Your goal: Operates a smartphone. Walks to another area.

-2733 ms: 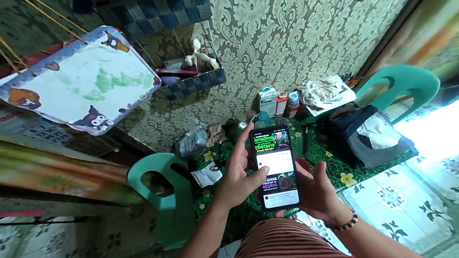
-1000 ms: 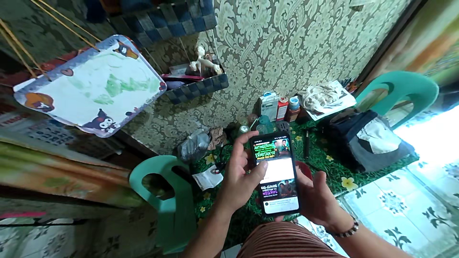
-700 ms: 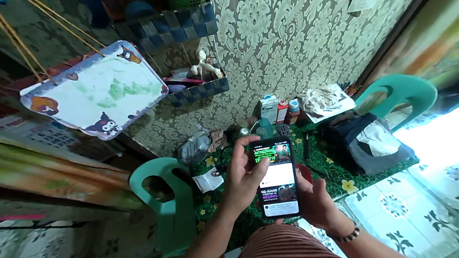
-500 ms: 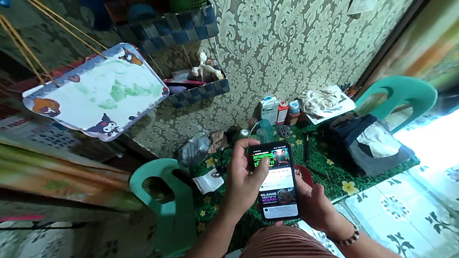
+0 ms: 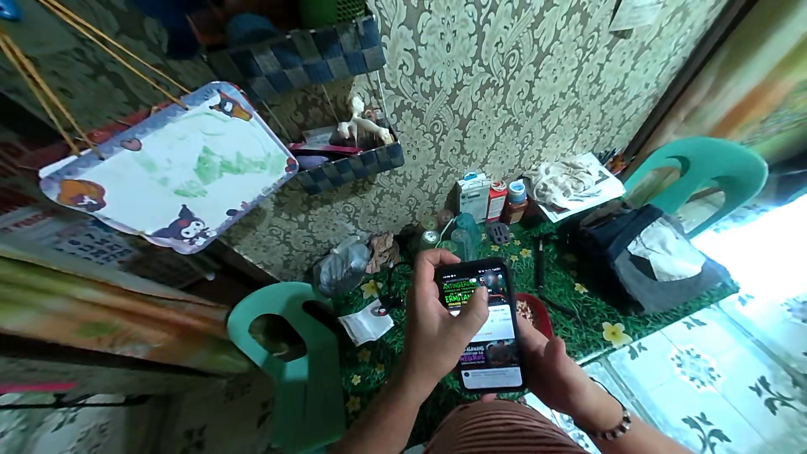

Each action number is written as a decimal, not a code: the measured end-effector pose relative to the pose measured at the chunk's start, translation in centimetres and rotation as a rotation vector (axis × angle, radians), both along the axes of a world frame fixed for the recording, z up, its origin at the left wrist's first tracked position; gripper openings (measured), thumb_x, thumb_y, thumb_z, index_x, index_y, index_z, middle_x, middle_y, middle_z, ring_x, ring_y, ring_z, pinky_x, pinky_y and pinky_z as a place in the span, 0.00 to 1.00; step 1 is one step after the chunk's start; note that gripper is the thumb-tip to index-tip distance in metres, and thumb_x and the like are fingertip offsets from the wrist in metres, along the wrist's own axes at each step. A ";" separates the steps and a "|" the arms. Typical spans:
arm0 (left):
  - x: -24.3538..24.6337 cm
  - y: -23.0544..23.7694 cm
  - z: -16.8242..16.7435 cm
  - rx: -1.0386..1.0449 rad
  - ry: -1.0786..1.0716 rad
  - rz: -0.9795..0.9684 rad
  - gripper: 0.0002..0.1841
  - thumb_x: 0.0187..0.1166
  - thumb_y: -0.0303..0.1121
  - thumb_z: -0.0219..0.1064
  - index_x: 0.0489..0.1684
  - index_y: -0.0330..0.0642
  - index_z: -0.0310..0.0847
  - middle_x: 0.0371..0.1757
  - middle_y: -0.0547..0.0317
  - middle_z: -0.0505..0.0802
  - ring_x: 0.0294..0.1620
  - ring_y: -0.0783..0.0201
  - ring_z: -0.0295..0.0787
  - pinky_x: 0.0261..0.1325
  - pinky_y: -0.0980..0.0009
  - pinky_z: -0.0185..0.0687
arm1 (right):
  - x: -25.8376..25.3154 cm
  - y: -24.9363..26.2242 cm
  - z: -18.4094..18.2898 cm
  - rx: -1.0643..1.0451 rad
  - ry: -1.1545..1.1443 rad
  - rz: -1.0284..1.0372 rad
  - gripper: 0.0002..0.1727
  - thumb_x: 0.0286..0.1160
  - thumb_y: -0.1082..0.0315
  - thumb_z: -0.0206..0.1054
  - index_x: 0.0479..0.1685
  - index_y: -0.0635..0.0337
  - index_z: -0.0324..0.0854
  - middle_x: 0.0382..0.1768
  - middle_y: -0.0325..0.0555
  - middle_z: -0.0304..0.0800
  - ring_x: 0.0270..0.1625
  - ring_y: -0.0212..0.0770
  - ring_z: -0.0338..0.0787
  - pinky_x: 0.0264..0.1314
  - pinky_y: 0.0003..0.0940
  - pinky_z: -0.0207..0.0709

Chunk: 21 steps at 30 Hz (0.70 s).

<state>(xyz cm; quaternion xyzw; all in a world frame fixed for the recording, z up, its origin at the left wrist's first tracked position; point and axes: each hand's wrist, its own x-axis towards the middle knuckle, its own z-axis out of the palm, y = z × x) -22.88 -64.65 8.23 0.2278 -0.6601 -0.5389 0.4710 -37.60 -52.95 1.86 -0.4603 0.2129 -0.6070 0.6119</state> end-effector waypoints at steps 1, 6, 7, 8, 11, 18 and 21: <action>-0.1 0.0 0.0 -0.009 -0.008 0.019 0.24 0.70 0.32 0.73 0.62 0.41 0.69 0.53 0.57 0.88 0.52 0.69 0.90 0.55 0.70 0.91 | 0.0 0.0 -0.1 -0.003 0.004 -0.004 0.42 0.79 0.28 0.53 0.89 0.40 0.60 0.75 0.40 0.82 0.72 0.44 0.87 0.57 0.44 0.92; -0.4 0.1 -0.1 -0.031 -0.007 0.045 0.25 0.69 0.31 0.76 0.62 0.41 0.69 0.53 0.56 0.88 0.52 0.67 0.91 0.55 0.69 0.93 | 0.0 -0.1 -0.1 -0.007 0.006 -0.006 0.43 0.79 0.28 0.53 0.89 0.43 0.59 0.74 0.42 0.83 0.71 0.44 0.88 0.58 0.43 0.92; -0.3 0.0 -0.1 -0.028 0.004 0.024 0.24 0.71 0.33 0.74 0.63 0.41 0.68 0.54 0.56 0.88 0.52 0.68 0.91 0.55 0.70 0.92 | -0.1 -0.1 -0.1 -0.009 -0.002 0.000 0.43 0.79 0.28 0.53 0.89 0.42 0.59 0.75 0.42 0.82 0.72 0.45 0.87 0.58 0.44 0.92; -0.1 -0.1 -0.2 -0.026 0.017 -0.001 0.23 0.73 0.35 0.71 0.64 0.41 0.69 0.54 0.58 0.88 0.53 0.70 0.90 0.55 0.71 0.91 | -0.1 -0.2 -0.1 -0.004 -0.017 0.006 0.43 0.79 0.28 0.53 0.89 0.41 0.59 0.75 0.43 0.82 0.72 0.45 0.87 0.58 0.45 0.92; 0.5 -0.4 -0.5 -0.015 0.055 -0.073 0.24 0.81 0.43 0.65 0.69 0.40 0.68 0.56 0.59 0.87 0.56 0.71 0.88 0.59 0.73 0.88 | -0.1 -0.1 -0.3 0.030 -0.061 0.009 0.45 0.76 0.26 0.55 0.90 0.39 0.59 0.75 0.43 0.83 0.72 0.47 0.87 0.58 0.46 0.92; 1.4 -1.1 0.6 -0.300 0.229 0.167 0.24 0.85 0.53 0.59 0.77 0.61 0.68 0.69 0.65 0.83 0.69 0.59 0.82 0.68 0.58 0.83 | -0.3 -0.1 -0.2 0.022 -0.060 -0.012 0.44 0.76 0.26 0.54 0.90 0.37 0.60 0.74 0.43 0.84 0.71 0.47 0.88 0.57 0.47 0.93; 2.6 0.4 4.0 -0.422 0.341 0.007 0.20 0.84 0.59 0.55 0.72 0.72 0.74 0.66 0.73 0.87 0.67 0.63 0.84 0.69 0.59 0.82 | -0.5 -0.1 -0.2 0.009 -0.060 -0.021 0.45 0.76 0.26 0.54 0.91 0.37 0.58 0.76 0.42 0.83 0.73 0.46 0.87 0.58 0.47 0.92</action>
